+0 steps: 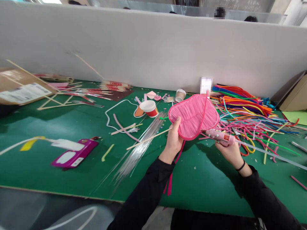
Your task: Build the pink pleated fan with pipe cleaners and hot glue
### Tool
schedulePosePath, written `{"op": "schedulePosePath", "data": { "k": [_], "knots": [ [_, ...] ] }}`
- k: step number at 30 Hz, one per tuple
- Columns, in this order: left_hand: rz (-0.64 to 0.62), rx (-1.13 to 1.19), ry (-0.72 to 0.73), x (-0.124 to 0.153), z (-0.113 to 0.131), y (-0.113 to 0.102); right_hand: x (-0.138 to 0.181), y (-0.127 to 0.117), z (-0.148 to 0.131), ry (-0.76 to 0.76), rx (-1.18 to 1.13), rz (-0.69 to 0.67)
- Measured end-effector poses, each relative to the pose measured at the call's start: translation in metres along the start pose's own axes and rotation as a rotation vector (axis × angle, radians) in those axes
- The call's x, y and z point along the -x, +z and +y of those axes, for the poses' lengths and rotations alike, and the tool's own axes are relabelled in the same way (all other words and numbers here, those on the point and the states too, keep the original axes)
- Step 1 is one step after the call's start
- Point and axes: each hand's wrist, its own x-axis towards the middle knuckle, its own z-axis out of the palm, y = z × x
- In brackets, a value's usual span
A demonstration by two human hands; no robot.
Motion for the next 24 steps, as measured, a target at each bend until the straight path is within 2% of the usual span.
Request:
{"op": "schedulePosePath", "data": {
  "k": [8,16,24],
  "knots": [
    [0.004,0.05,-0.005,0.001,0.0,0.002,0.0,0.0,-0.005,0.023,-0.042,-0.012],
    [-0.034,-0.003,0.048,0.0,-0.002,0.001,-0.001,0.0,-0.011,0.051,-0.046,-0.006],
    [-0.019,-0.009,0.059,-0.002,-0.002,0.0,-0.001,0.0,-0.005,0.061,-0.003,0.003]
  ]
}}
